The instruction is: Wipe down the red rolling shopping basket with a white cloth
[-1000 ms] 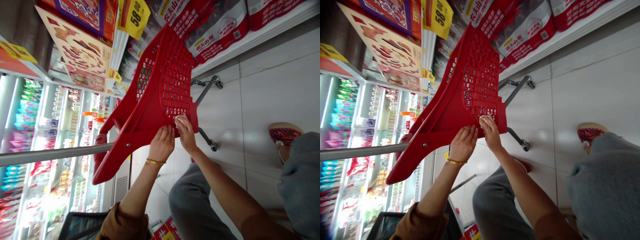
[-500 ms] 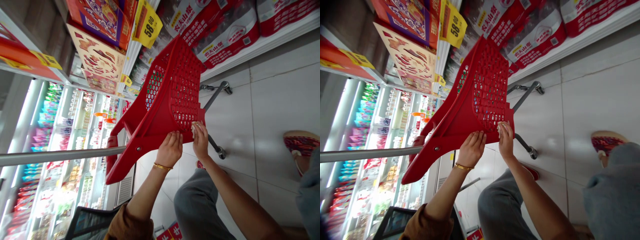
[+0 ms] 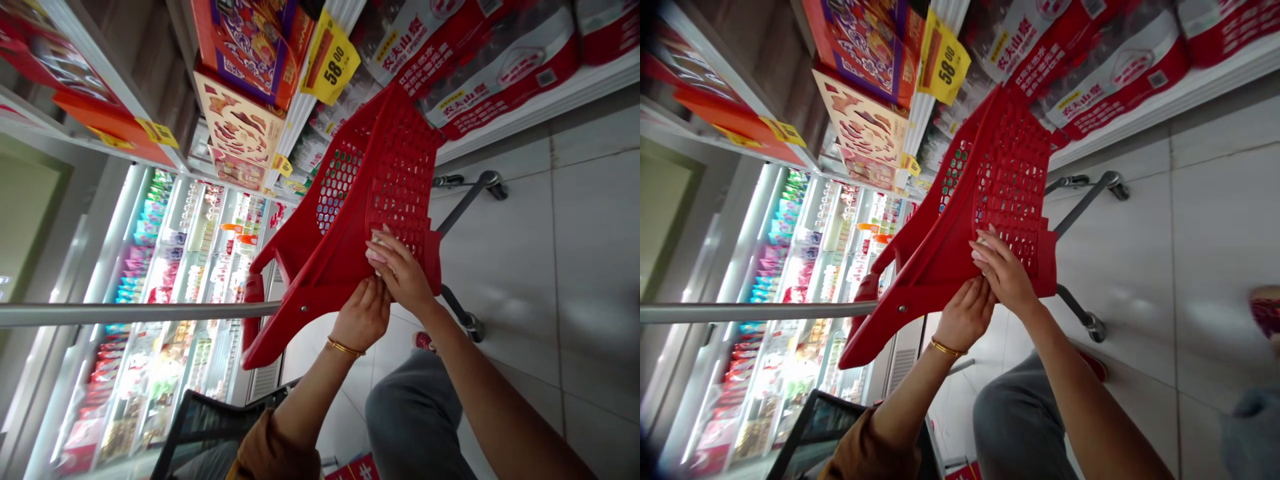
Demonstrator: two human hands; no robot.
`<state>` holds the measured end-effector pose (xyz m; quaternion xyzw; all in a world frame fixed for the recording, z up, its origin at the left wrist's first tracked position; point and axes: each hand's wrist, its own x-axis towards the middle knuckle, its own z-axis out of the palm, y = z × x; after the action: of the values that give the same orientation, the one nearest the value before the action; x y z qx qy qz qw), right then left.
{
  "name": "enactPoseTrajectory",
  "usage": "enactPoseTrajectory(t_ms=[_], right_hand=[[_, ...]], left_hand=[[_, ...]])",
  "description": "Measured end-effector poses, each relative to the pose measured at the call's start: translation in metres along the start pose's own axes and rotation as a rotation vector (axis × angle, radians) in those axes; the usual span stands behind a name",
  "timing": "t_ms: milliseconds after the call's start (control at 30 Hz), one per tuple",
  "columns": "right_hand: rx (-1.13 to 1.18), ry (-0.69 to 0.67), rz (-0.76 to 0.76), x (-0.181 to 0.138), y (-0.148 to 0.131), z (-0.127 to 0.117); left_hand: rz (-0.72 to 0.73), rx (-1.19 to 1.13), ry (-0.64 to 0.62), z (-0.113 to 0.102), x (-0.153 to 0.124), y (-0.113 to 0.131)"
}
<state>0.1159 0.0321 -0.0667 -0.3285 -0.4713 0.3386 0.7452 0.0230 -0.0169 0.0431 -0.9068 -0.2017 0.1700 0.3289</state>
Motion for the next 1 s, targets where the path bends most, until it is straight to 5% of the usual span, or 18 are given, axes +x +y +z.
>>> enactPoseTrajectory(t_ms=[367,767,1000], right_hand=[[0.002,-0.271,-0.124,0.027,-0.021,0.010],[0.124,-0.240,-0.087,0.013,0.004,0.005],[0.140,-0.236,-0.048,0.005,0.001,0.001]], left_hand=[[0.000,-0.168,0.011,0.006,-0.006,0.004],[0.014,-0.155,-0.043,0.009,-0.008,0.004],[-0.036,-0.195,-0.108,-0.006,-0.002,0.003]])
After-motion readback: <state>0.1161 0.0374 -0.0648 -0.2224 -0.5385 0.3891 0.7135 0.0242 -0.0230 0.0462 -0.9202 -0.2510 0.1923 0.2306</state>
